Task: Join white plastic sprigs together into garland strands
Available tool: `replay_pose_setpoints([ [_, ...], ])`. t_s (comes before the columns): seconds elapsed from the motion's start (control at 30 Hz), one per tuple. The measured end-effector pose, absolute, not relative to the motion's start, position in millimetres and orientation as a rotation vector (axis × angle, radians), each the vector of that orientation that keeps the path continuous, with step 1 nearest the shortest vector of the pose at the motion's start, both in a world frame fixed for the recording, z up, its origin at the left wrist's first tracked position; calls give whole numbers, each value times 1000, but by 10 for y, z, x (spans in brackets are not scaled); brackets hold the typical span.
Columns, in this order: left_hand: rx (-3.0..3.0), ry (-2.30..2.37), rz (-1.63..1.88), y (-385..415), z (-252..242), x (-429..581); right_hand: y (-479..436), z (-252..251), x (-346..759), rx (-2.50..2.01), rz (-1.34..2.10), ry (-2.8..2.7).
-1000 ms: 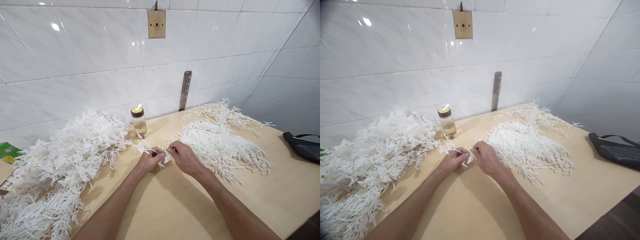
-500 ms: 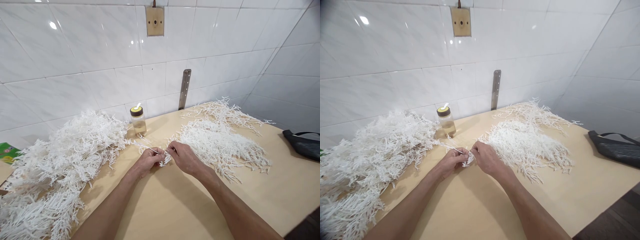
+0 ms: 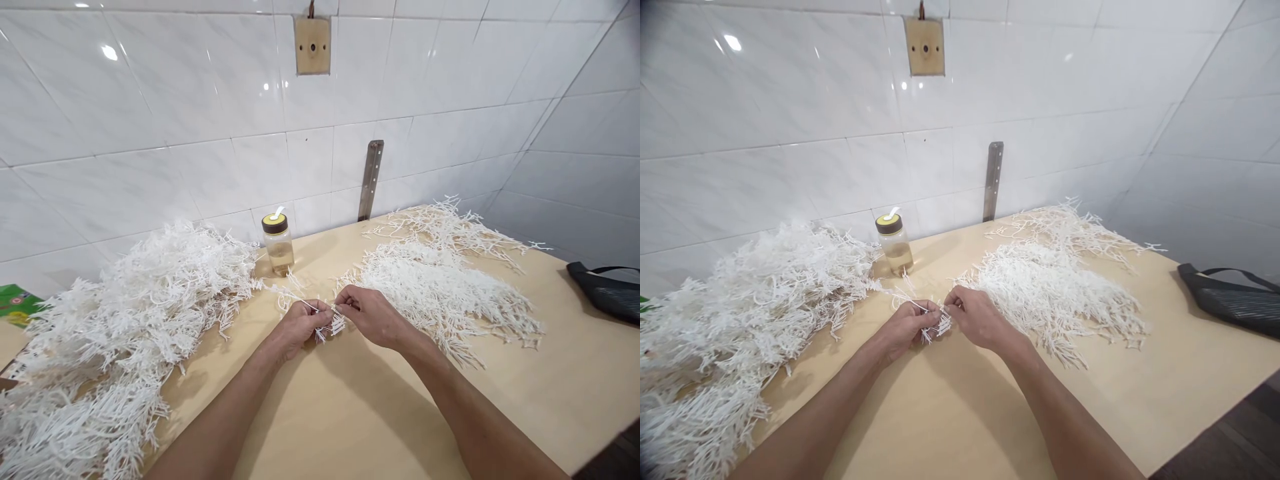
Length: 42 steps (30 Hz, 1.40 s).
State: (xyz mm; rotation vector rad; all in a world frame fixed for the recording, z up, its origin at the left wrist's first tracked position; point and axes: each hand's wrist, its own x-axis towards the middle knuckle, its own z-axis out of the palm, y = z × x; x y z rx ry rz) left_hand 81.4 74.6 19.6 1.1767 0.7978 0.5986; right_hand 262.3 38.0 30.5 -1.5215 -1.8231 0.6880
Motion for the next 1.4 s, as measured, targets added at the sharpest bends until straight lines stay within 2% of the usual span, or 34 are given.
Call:
replay_pose_setpoints([
  [0.33, 1258, 822, 531, 769, 215, 773, 354, 350, 2657, -1506, 943, -1749],
  [0.47, 1277, 786, 504, 780, 207, 753, 350, 355, 2660, -1509, 937, -1757],
  [0.7, 1297, 779, 532, 774, 189, 775, 380, 318, 2529, -1573, 465, -1899],
  [0.8, 1342, 773, 564, 735, 226, 784, 419, 253, 2501, -1727, 132, -1928],
  [0.9, 1419, 789, 544, 710, 227, 776, 467, 196, 2600, -1876, -3, -1853],
  [1.07, 1407, 873, 589, 768, 124, 771, 502, 210, 2821, -1913, 155, -1625],
  [1.27, 1400, 833, 665, 792, 98, 802, 406, 291, 2669, -1573, 809, -1744],
  [1.4, 1384, 870, 632, 765, 134, 806, 385, 258, 2571, -1547, 925, -1693],
])
